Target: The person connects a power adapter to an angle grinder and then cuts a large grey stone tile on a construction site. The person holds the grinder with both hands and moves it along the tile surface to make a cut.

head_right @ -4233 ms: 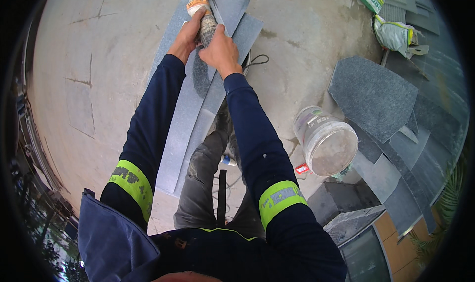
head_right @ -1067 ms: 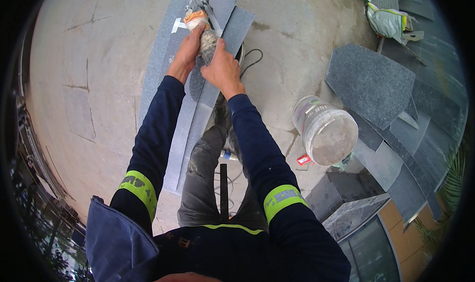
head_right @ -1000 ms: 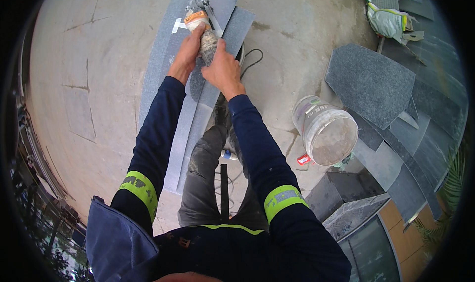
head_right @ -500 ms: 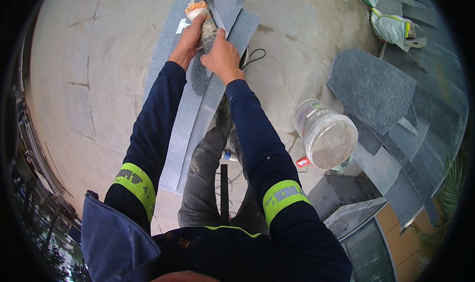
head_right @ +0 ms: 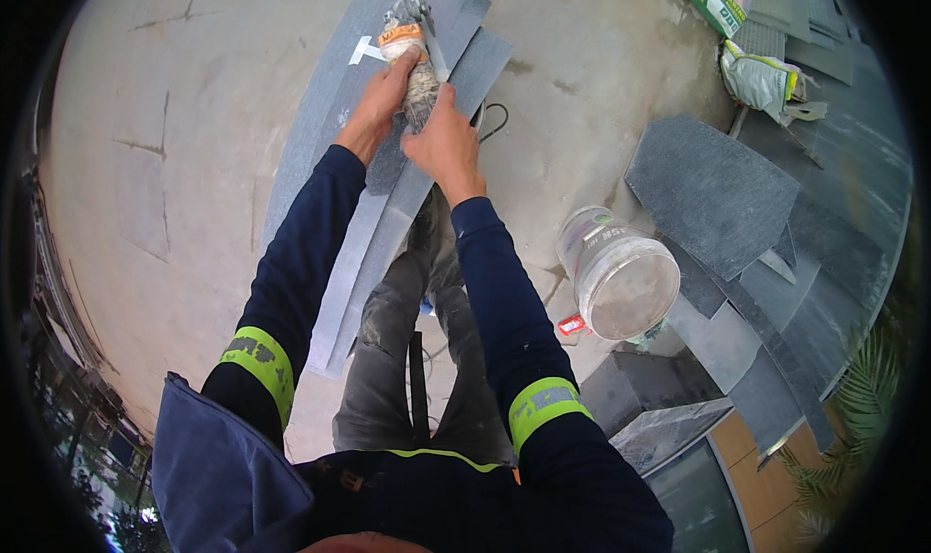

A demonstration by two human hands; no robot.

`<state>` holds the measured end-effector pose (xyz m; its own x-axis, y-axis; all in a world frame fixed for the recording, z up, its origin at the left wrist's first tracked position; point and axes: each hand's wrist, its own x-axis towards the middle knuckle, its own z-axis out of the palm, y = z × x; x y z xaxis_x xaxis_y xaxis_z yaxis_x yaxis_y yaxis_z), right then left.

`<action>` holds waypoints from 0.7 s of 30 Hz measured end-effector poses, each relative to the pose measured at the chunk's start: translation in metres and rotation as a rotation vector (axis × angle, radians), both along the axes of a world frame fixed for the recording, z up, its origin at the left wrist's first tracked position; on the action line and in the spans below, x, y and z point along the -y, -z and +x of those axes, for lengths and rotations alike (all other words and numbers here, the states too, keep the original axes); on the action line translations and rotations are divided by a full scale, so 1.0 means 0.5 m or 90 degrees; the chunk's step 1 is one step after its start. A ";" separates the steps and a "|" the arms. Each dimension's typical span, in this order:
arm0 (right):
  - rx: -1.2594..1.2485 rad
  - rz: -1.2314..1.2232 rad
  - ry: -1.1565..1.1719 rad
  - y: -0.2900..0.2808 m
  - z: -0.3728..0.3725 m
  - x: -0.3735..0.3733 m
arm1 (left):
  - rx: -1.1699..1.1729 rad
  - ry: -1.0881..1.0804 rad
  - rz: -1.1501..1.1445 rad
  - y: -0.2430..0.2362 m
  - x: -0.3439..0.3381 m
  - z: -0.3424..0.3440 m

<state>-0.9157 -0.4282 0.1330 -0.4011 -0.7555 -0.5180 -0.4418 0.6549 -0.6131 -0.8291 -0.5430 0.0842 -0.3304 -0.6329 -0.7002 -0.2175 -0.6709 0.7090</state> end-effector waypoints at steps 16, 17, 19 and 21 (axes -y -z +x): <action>-0.010 -0.025 -0.020 0.041 -0.013 0.085 | 0.009 -0.012 0.005 0.053 0.092 -0.013; -0.012 -0.026 -0.021 0.039 -0.010 0.072 | 0.014 -0.005 -0.001 0.049 0.080 -0.009; -0.014 -0.035 -0.018 0.034 -0.005 0.043 | 0.010 -0.003 -0.006 0.039 0.051 -0.002; -0.015 -0.041 -0.010 0.029 0.001 0.009 | -0.003 -0.011 0.002 0.029 0.018 0.003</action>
